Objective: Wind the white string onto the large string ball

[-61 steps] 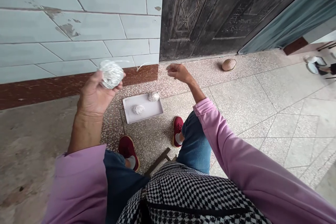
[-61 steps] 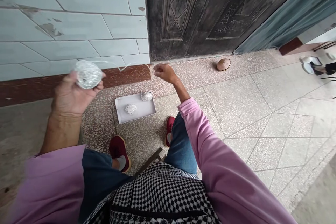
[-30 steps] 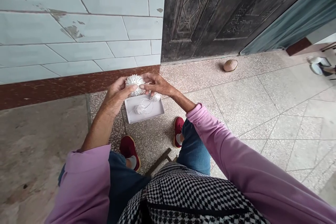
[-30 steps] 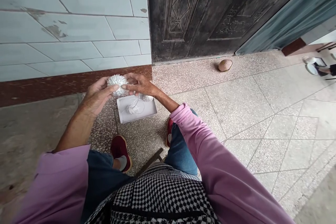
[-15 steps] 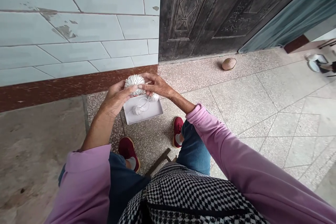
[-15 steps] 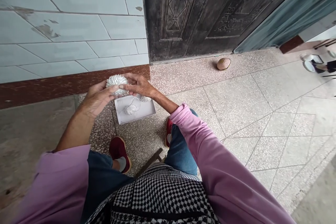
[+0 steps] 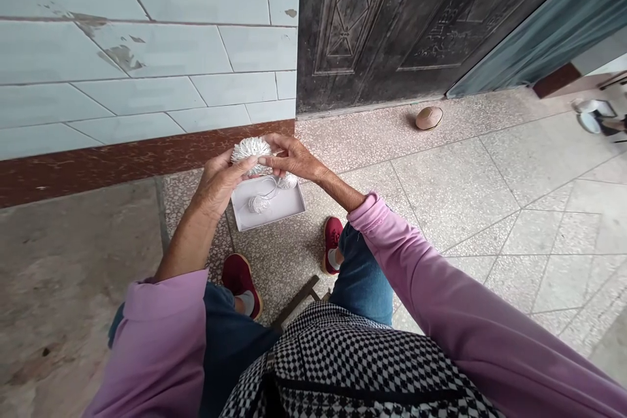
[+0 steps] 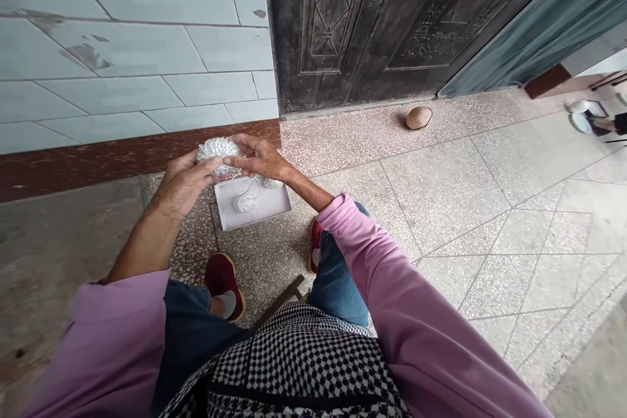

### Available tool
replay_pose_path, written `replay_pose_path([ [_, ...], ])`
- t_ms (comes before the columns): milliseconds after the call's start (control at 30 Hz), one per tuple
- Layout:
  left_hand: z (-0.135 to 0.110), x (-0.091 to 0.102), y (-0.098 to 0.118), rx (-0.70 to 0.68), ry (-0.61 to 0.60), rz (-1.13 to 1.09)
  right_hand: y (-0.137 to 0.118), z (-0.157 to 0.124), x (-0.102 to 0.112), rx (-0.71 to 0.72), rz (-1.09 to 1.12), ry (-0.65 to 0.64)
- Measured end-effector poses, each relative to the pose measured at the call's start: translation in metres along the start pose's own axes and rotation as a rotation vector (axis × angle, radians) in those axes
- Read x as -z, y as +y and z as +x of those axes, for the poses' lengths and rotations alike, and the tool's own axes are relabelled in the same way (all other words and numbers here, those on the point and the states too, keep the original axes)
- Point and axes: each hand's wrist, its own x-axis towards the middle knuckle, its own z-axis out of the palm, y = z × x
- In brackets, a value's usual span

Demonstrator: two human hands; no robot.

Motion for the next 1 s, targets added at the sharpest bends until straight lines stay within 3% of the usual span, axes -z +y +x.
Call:
replay_pose_path([
  [367,0.0,0.004,0.001,0.026,0.049,0.034,-0.01,-0.005,-0.008,-0.036,-0.084,0.016],
  [833,0.004,0.007,-0.007,-0.044,0.06,0.034,-0.016,-0.008,-0.011,-0.065,-0.043,0.024],
  [1000,0.001,0.008,-0.005,-0.07,0.109,0.046,-0.025,-0.008,-0.004,-0.101,-0.006,0.049],
])
